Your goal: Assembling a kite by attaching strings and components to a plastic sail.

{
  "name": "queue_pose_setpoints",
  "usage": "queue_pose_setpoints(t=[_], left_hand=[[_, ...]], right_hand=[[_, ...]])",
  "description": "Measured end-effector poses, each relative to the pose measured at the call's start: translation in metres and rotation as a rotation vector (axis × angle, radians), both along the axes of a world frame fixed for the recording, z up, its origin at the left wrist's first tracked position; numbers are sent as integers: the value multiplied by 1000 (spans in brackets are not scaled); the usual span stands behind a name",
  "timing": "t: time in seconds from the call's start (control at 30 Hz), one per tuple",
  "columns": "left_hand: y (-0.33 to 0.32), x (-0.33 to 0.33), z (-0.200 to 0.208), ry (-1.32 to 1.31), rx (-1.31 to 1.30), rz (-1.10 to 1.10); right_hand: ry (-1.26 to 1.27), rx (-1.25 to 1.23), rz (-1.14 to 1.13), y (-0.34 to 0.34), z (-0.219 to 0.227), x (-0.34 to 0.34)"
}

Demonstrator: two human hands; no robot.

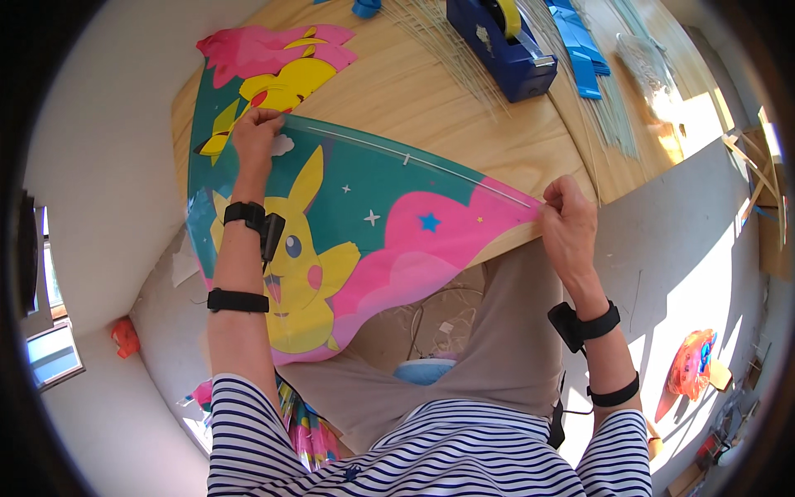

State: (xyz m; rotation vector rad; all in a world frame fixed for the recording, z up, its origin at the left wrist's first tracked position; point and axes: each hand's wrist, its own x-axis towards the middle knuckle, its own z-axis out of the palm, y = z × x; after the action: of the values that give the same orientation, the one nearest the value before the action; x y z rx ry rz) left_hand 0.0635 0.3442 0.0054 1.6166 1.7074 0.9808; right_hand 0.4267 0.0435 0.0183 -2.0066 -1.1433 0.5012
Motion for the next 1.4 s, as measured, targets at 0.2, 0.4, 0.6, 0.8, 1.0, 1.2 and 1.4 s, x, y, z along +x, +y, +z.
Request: queue_pose_setpoints(t=[0.2, 0.4, 0.6, 0.8, 1.0, 1.2, 1.4], left_hand=[[-3, 6, 1, 24, -1, 6], [-5, 8, -1, -20, -22, 12], [-7, 9, 0, -44, -31, 9], [-6, 8, -3, -3, -9, 2], [-7, 13, -3, 25, -2, 18], [-8, 14, -4, 1, -10, 26], [-8, 16, -7, 60, 7, 36]], right_hand=[[-12, 13, 2, -1, -2, 1], [-9, 21, -1, -2, -4, 3], [-24, 11, 5, -2, -2, 2], [-38, 13, 6, -1, -4, 3], [-37, 8, -10, -1, -5, 2], [-35, 3, -7, -1, -6, 2], [-51, -22, -16, 0, -4, 0]])
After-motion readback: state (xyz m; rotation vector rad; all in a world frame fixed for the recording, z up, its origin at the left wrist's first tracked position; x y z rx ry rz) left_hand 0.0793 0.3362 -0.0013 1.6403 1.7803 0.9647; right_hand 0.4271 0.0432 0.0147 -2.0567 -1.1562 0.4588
